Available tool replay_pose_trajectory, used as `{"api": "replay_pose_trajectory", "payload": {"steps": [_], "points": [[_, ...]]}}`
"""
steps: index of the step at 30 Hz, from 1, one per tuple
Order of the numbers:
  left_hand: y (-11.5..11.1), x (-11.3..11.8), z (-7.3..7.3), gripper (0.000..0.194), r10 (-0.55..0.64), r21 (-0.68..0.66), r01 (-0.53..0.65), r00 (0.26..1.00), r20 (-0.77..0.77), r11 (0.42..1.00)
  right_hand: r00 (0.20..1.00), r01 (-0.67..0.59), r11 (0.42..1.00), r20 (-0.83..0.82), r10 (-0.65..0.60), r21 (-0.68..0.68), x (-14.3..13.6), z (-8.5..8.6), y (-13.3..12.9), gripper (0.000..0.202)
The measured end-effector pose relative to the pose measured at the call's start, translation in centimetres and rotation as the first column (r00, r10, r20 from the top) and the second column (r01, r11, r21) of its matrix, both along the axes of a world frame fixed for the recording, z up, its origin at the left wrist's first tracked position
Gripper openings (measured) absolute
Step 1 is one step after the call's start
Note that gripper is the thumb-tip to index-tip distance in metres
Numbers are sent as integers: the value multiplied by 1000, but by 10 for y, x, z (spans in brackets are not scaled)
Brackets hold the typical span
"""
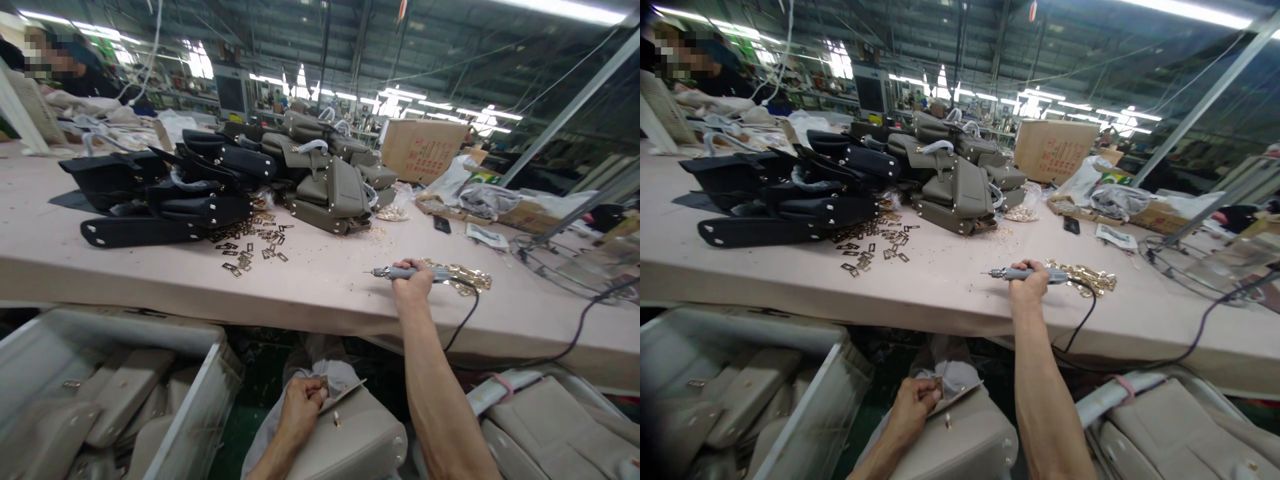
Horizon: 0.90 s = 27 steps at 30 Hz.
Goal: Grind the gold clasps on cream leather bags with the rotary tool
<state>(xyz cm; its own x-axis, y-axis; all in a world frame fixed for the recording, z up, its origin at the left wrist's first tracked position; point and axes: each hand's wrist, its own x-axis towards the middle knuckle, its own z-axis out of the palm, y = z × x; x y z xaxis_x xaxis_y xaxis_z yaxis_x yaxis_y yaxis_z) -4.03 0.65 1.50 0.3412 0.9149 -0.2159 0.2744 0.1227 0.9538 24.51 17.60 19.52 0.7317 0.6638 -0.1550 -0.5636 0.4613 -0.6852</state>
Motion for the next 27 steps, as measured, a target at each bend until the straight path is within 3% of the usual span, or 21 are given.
{"api": "replay_pose_trajectory", "payload": {"steps": [3,6,12,17,27], "points": [[-4,-1,5,28,27,-27,-26,999,35,999,999,-40,998,-18,40,38,-15,-10,-40,18],[-7,-1,5,24,67,-53,-62,994,88,997,993,-121,992,22,120,40,-38,-31,-84,18],[-12,-2,-14,22,98,-217,-59,980,173,974,969,-196,969,121,214,-147,-94,-81,-152,14],[-15,0,-9,29,109,-233,-67,980,168,970,958,-163,967,203,203,-197,-118,-101,-171,18],[-15,4,0,23,192,-253,-169,979,69,953,938,-162,963,269,217,-213,-125,-108,-178,19]]}}
